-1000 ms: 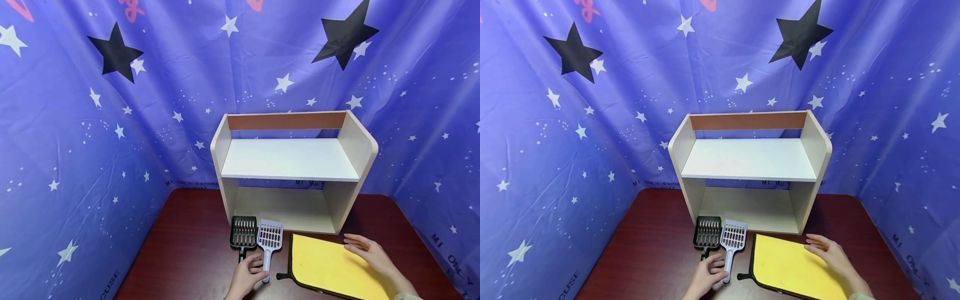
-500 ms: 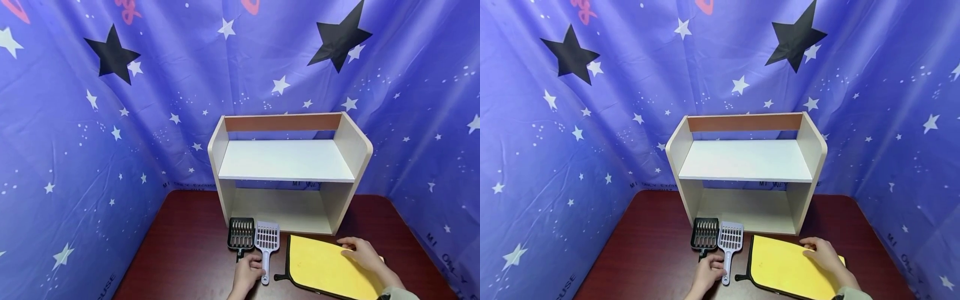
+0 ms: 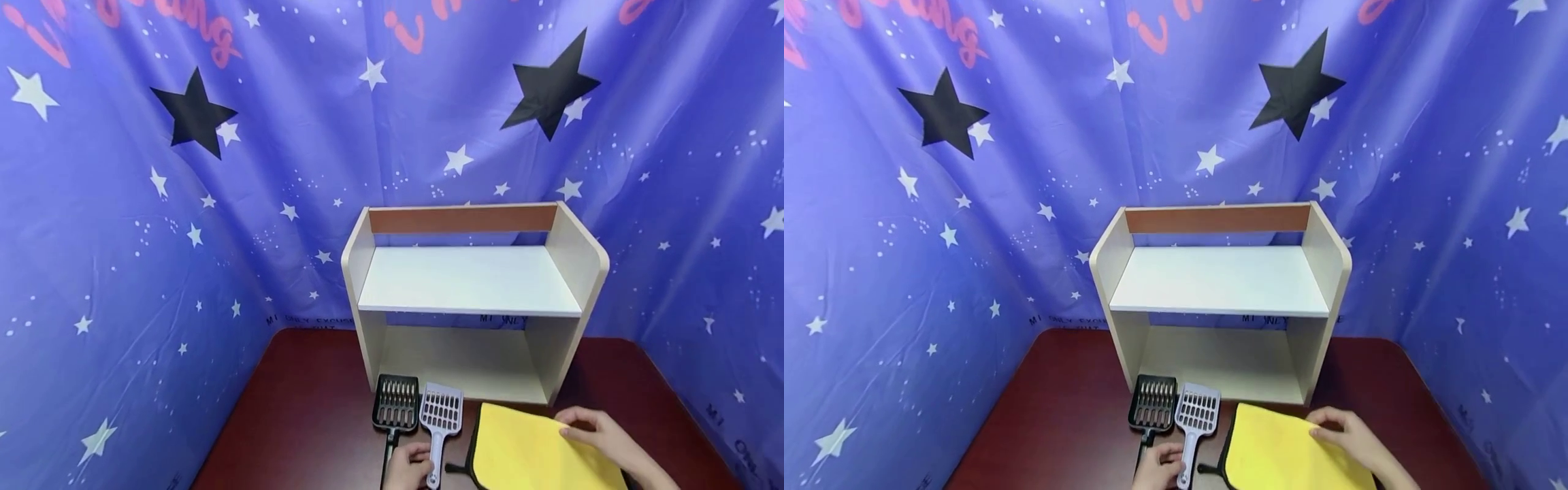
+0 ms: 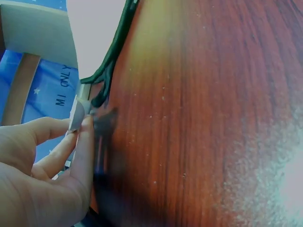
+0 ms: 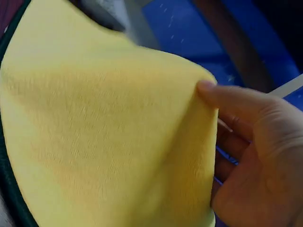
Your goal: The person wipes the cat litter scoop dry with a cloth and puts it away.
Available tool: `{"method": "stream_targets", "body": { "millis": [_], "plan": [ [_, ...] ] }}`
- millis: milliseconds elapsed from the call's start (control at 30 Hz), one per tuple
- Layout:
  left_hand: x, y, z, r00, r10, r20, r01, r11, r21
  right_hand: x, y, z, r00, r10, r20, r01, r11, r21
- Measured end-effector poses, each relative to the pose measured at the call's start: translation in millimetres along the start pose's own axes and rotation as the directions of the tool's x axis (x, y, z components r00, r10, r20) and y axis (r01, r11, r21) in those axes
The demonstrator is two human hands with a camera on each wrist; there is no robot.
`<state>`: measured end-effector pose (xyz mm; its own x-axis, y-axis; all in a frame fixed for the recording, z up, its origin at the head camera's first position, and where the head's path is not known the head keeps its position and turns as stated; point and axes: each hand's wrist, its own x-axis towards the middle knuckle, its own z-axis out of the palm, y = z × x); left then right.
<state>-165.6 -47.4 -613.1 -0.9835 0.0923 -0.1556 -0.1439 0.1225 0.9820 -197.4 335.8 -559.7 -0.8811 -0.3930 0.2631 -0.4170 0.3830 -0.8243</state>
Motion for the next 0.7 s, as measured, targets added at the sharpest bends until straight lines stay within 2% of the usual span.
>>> {"method": "stream_targets", "body": {
  "millis": [100,267,333,433,600,700],
  "plan": [
    [-2.4,6.2,-0.8,1.0,0.008,0.021,-0.007,0.997,-0.071,2.8,-15.0,3.9,0.998,-0.017,-0.06,0.02,0.999,0.046],
    [-16.9,4.6,-2.9,0.997,-0.05,0.064,0.055,0.994,-0.089,-1.9,-38.0,14.8,0.994,-0.036,-0.1,0.047,0.993,0.11],
    [-22.0,2.3,-4.5,0.995,-0.065,0.074,0.071,0.993,-0.09,-0.5,-45.5,18.6,0.992,-0.07,-0.104,0.084,0.987,0.135],
    [-24.5,3.0,-9.0,0.996,-0.043,0.076,0.051,0.994,-0.101,8.7,-55.5,23.6,0.984,-0.129,-0.124,0.15,0.973,0.178],
    [-21.1,12.6,-17.2,0.998,0.002,0.067,0.008,0.989,-0.149,30.8,-67.3,28.6,0.957,-0.233,-0.175,0.268,0.94,0.211],
    [-20.7,16.6,-20.4,0.998,0.02,0.065,-0.01,0.989,-0.15,38.7,-72.9,30.9,0.95,-0.228,-0.215,0.268,0.946,0.182]
  ]
}}
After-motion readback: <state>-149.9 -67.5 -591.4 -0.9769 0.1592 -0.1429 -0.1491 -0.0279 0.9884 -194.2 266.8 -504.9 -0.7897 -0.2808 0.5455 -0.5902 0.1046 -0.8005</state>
